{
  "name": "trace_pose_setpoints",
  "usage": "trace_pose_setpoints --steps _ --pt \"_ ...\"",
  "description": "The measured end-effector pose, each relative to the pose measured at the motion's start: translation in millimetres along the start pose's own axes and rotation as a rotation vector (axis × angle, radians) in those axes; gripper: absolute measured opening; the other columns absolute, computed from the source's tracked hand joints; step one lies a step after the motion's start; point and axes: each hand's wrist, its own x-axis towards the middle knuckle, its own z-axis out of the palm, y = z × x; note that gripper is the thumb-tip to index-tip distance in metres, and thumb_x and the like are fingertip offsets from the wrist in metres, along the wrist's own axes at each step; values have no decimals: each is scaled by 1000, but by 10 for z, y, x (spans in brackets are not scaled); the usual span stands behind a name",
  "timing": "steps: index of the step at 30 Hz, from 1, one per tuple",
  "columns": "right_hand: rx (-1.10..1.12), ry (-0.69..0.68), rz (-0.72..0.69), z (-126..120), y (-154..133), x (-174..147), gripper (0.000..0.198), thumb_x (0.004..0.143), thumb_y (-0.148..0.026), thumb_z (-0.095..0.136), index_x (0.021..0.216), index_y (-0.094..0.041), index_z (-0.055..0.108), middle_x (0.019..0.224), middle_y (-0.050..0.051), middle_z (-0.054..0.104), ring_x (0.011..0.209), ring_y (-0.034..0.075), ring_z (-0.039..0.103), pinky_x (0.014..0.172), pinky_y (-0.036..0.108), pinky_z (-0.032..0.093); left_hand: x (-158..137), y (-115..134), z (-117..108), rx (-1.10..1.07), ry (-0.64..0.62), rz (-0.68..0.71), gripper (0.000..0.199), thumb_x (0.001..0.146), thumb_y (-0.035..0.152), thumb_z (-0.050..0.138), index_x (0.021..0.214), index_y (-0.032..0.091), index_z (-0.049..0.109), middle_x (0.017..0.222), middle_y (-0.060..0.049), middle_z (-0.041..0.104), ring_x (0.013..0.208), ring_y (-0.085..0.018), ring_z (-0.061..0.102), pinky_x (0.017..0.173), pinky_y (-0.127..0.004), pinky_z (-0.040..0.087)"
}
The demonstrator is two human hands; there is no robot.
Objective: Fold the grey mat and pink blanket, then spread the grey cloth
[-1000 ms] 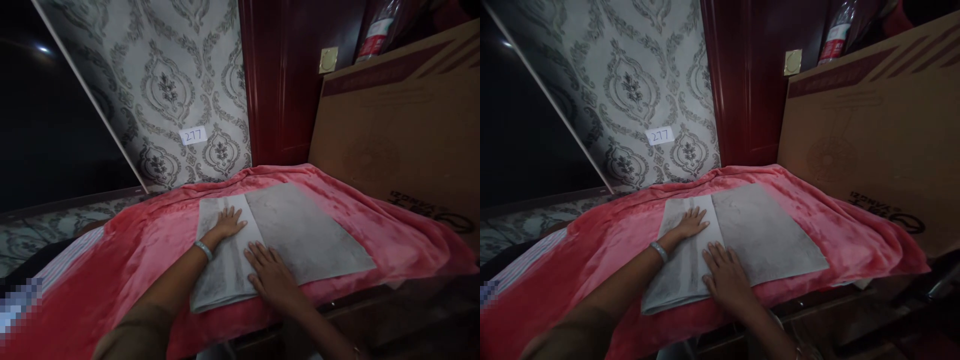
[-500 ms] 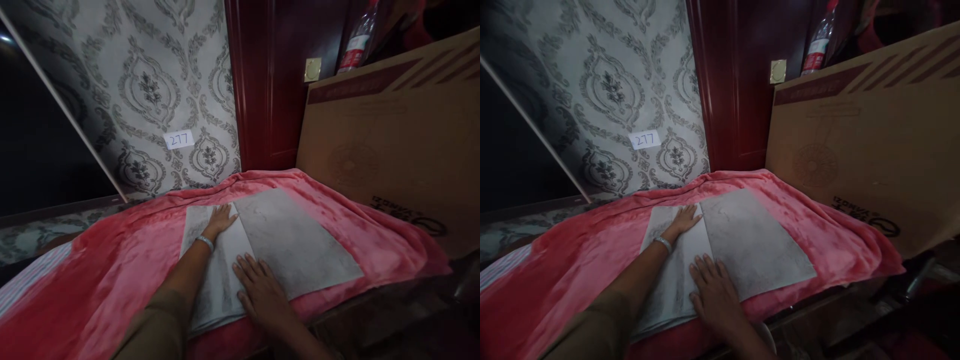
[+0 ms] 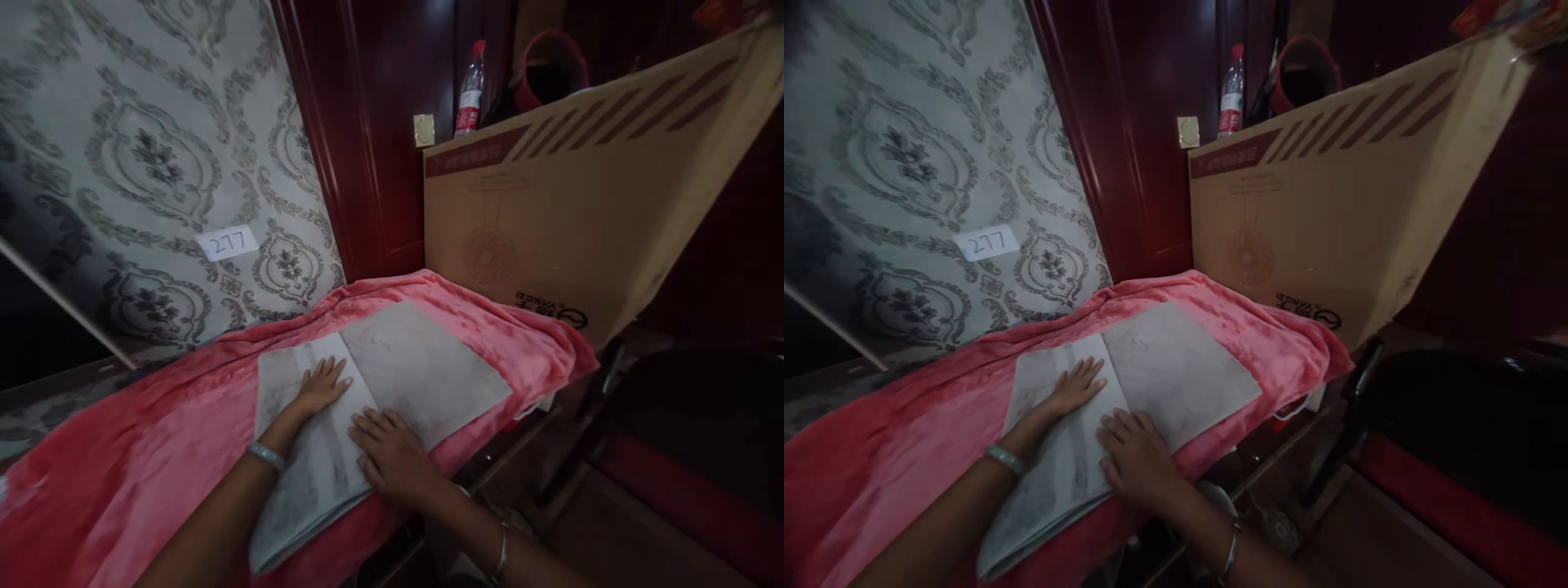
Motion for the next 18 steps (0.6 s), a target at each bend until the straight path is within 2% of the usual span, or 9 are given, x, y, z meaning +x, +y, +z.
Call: trace_pose_setpoints --steps 4,6,8,10,12,15,18 --pt "107 145 -84 60 82 -40 38 95 -25 52 130 -22 65 137 8 65 134 21 52 115 44 35 -201 95 172 65 135 -9 68 99 57 31 159 25 32 168 -13 22 155 -36 19 118 -62 22" --pt "176 202 -139 11 257 -40 33 94 -24 52 121 -22 69 124 8 72 121 20 61 108 40 44 -253 140 196 81 186 -2 66 100 54 30 159 24 33 167 -13 25 154 -36 21 119 -61 23" --pt "200 287 -100 -149 540 -34 32 93 -24 49 117 -22 69 114 7 75 107 19 67 98 38 51 -287 179 180 92 182 -5 66 100 54 30 159 23 33 167 -14 26 154 -37 22 119 -61 23" --pt "130 418 85 -418 888 -38 35 91 -23 48 119 -23 68 116 9 74 107 21 67 97 41 52 -313 206 146 100 158 -8 68 100 55 32 159 22 33 167 -15 25 154 -37 21 119 -61 22" --pt "11 503 319 -733 1226 -65 42 87 -22 52 127 -18 65 127 13 69 119 26 62 106 47 45 -336 220 120 102 143 1 69 99 57 34 159 23 32 168 -14 23 154 -38 19 120 -61 21" --pt "-76 452 640 -1113 1590 -146 54 81 -20 57 135 -12 59 134 18 64 125 29 58 109 47 41 -362 222 113 86 140 11 69 98 58 35 159 26 32 168 -11 23 154 -39 18 120 -62 20" --pt "-43 384 766 -1279 1774 -215 55 80 -20 59 134 -9 59 126 20 68 116 29 63 102 42 46 -382 217 122 67 155 21 68 98 58 35 159 26 33 168 -10 24 154 -40 18 120 -62 19"
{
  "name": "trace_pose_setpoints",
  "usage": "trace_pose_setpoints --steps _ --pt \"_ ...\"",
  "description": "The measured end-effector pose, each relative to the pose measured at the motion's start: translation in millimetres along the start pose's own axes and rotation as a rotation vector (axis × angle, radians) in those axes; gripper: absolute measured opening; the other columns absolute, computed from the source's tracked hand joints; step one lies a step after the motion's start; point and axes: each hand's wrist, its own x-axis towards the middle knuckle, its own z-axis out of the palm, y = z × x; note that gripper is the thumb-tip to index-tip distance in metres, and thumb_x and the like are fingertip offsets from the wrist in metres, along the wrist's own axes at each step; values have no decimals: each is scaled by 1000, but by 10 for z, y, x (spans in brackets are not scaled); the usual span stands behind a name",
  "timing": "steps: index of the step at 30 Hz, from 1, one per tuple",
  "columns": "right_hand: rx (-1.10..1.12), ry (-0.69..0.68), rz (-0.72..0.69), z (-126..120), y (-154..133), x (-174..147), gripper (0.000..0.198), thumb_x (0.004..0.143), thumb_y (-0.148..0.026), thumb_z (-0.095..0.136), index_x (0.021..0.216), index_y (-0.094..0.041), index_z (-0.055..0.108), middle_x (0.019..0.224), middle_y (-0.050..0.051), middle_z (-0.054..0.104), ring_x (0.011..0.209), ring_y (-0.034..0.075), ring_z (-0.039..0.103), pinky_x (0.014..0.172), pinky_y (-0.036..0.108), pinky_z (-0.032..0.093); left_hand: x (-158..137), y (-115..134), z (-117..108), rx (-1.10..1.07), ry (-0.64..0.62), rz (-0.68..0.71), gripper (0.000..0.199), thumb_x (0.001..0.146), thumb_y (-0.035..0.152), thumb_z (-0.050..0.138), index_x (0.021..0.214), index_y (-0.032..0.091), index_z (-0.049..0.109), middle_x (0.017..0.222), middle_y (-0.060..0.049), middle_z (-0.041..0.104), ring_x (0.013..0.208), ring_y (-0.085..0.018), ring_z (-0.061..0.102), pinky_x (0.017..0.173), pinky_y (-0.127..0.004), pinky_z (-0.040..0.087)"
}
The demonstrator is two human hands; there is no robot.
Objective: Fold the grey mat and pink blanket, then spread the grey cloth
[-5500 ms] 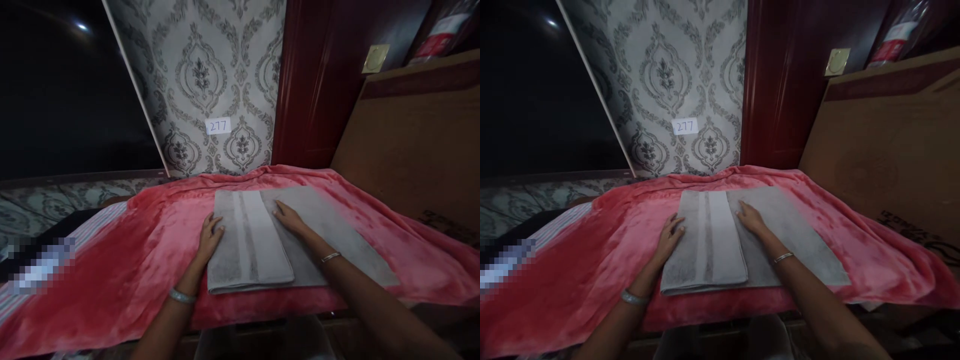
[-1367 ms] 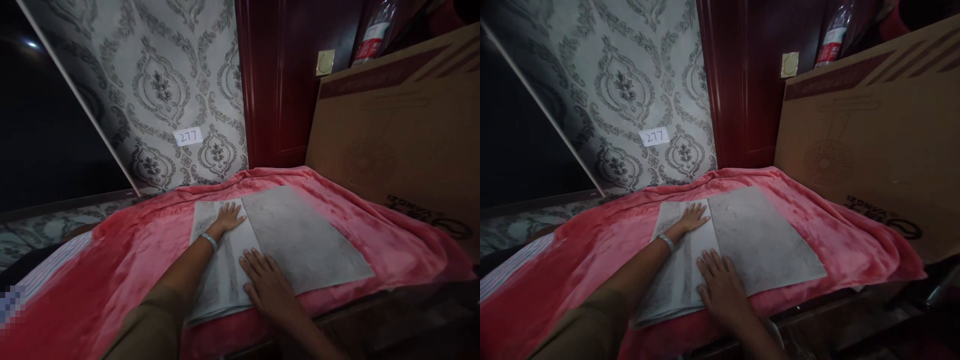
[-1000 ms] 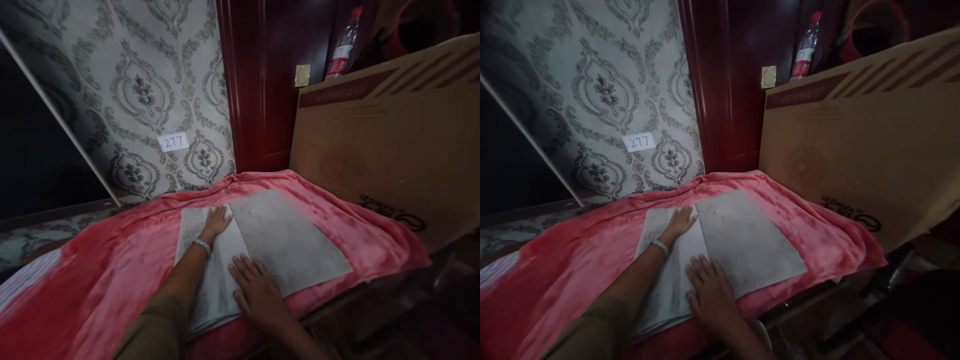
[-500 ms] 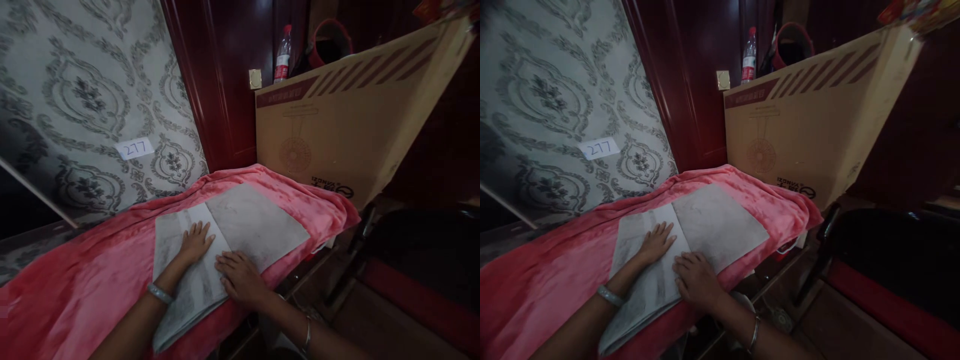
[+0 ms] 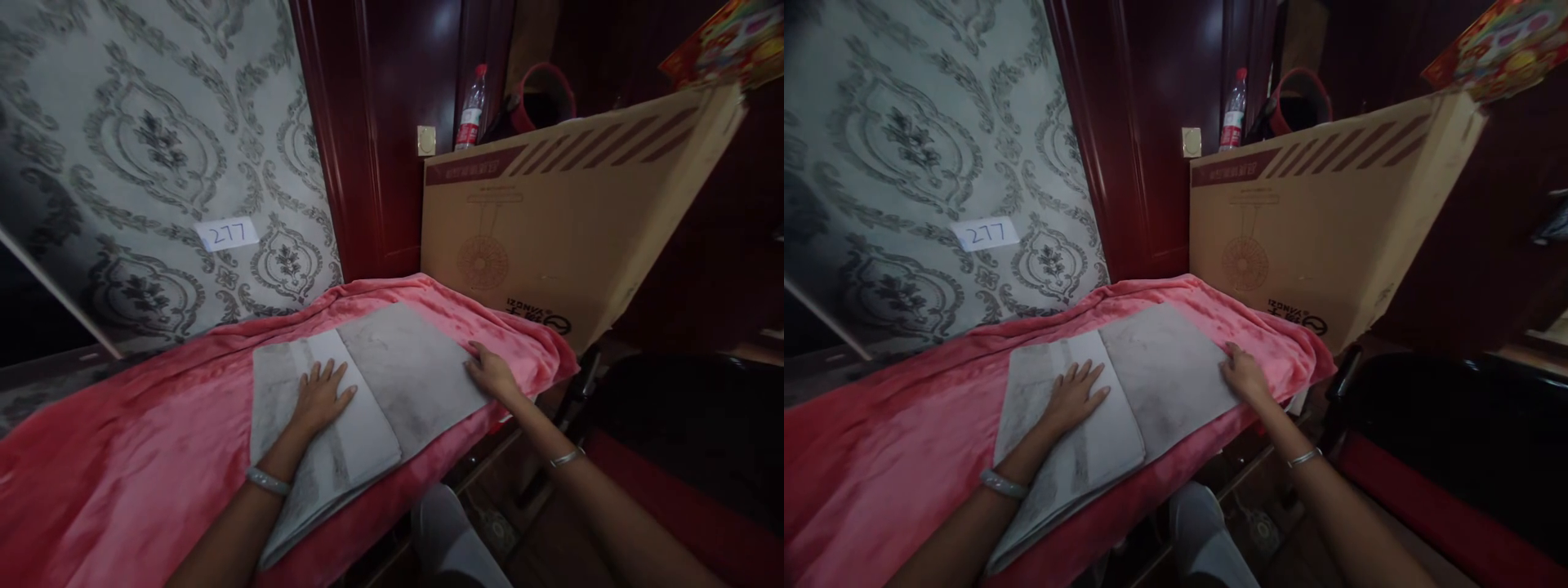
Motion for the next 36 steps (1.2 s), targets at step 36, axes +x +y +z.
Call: trace_pose_setpoints --steps 36 --pt "953 -244 154 235 -927 -355 32 74 -52 63 84 -22 68 76 7 74 87 30 72 77 42 60 -2 -165 36 -472 -14 105 63 90 55 52 146 28 54 161 -6 39 153 -30 26 125 -52 13"
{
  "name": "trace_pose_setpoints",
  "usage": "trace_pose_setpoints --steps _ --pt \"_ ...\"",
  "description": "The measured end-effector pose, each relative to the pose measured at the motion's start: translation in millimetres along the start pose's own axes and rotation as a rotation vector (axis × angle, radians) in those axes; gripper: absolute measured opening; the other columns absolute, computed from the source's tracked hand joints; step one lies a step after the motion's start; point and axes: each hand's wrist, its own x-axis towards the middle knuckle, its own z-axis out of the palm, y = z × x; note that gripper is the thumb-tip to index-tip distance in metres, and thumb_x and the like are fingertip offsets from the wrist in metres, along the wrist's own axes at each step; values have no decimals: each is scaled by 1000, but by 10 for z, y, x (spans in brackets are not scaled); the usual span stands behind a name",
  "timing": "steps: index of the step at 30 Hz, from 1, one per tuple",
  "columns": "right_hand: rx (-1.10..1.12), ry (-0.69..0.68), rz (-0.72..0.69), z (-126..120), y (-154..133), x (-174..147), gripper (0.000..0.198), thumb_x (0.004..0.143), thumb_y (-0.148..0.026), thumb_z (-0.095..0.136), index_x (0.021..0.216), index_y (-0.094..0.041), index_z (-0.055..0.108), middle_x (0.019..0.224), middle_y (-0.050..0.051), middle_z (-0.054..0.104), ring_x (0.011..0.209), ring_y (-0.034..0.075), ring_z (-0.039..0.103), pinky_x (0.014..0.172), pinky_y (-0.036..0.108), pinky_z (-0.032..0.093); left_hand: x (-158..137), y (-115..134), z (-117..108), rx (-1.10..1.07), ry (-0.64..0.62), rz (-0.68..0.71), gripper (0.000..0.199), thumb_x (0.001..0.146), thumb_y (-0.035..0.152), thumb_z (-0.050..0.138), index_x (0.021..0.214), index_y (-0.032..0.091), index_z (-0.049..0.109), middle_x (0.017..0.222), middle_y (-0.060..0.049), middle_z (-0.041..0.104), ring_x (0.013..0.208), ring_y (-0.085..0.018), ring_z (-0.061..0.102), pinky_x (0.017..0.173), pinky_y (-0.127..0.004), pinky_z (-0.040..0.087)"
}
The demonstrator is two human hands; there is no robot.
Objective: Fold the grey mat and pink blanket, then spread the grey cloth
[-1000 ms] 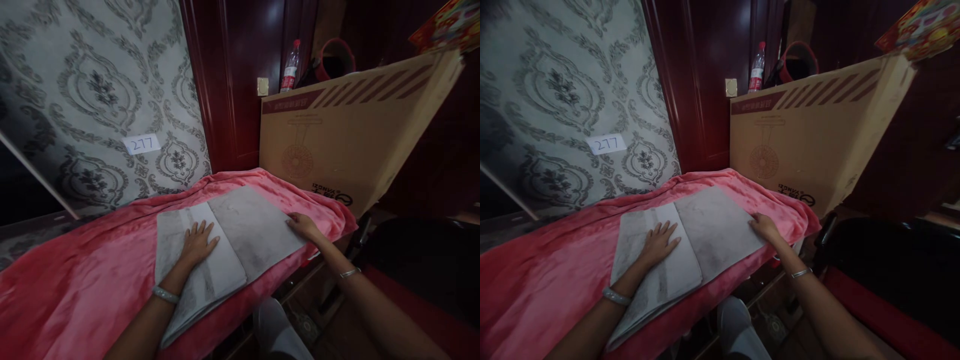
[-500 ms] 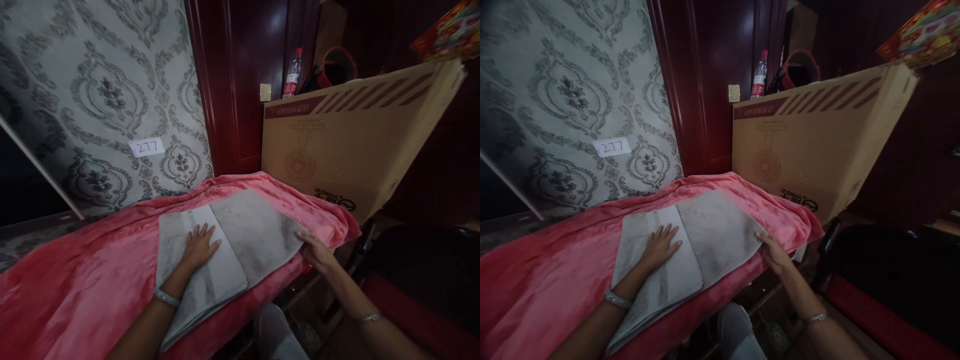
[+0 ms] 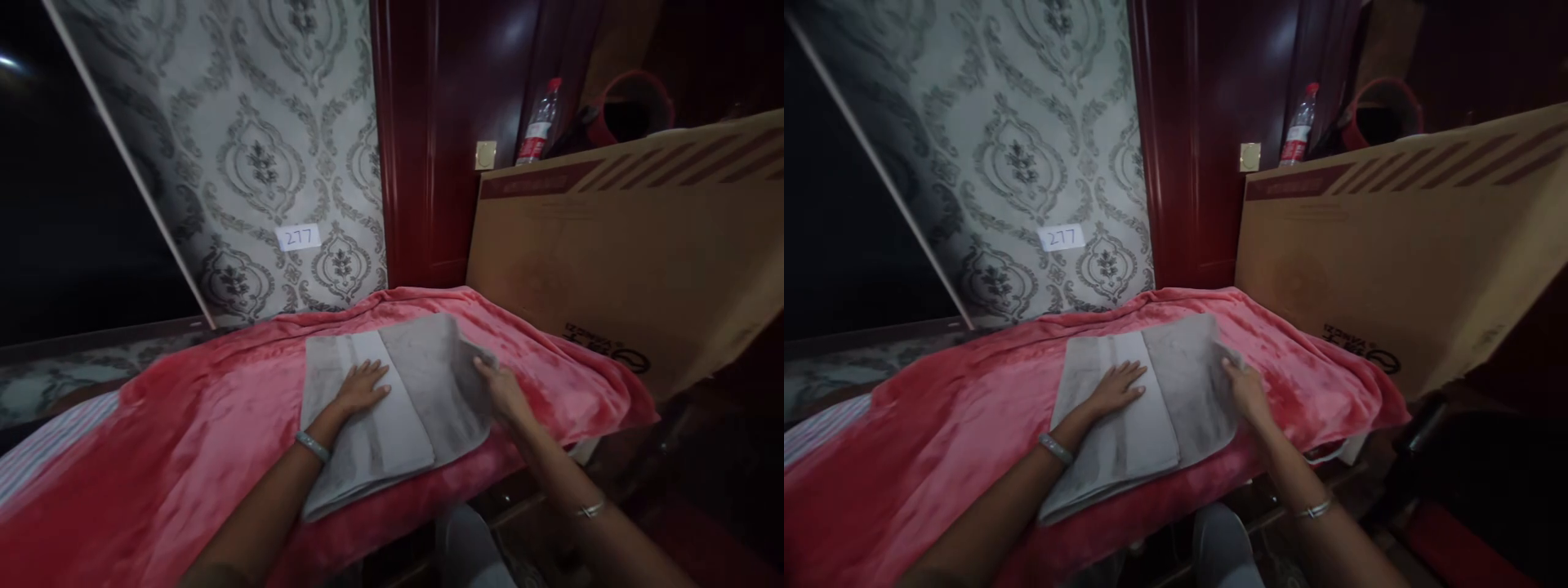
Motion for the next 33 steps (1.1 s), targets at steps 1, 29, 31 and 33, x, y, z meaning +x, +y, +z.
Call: trace_pose_setpoints --steps 1,29,31,33 --pt "-105 -48 -49 179 -92 -17 32 76 -50 61 85 -21 70 78 6 75 87 30 72 78 41 59 5 -35 -28 -152 24 -5 61 90 56 51 143 26 57 159 -7 43 151 -29 32 125 -50 17" --pt "-1040 -750 -693 1585 207 -1223 71 76 -3 48 146 -15 55 152 12 52 142 24 45 119 41 35 -12 -461 -498 -754 570 -204 82 68 7 51 150 17 47 139 -8 65 136 -24 53 113 -39 43" --pt "-1083 -762 -687 1618 263 -1266 66 78 -3 48 141 -16 60 150 12 54 141 26 46 118 43 36 -75 -553 -476 -741 533 -252 76 70 9 54 146 16 52 131 -11 69 131 -26 57 109 -40 47" --pt "-1097 -756 -693 1617 331 -1293 64 80 -2 47 140 -18 61 149 12 55 141 26 45 118 44 36 -124 -629 -430 -728 508 -291 69 74 14 58 143 14 54 128 -13 70 125 -27 61 105 -39 50"
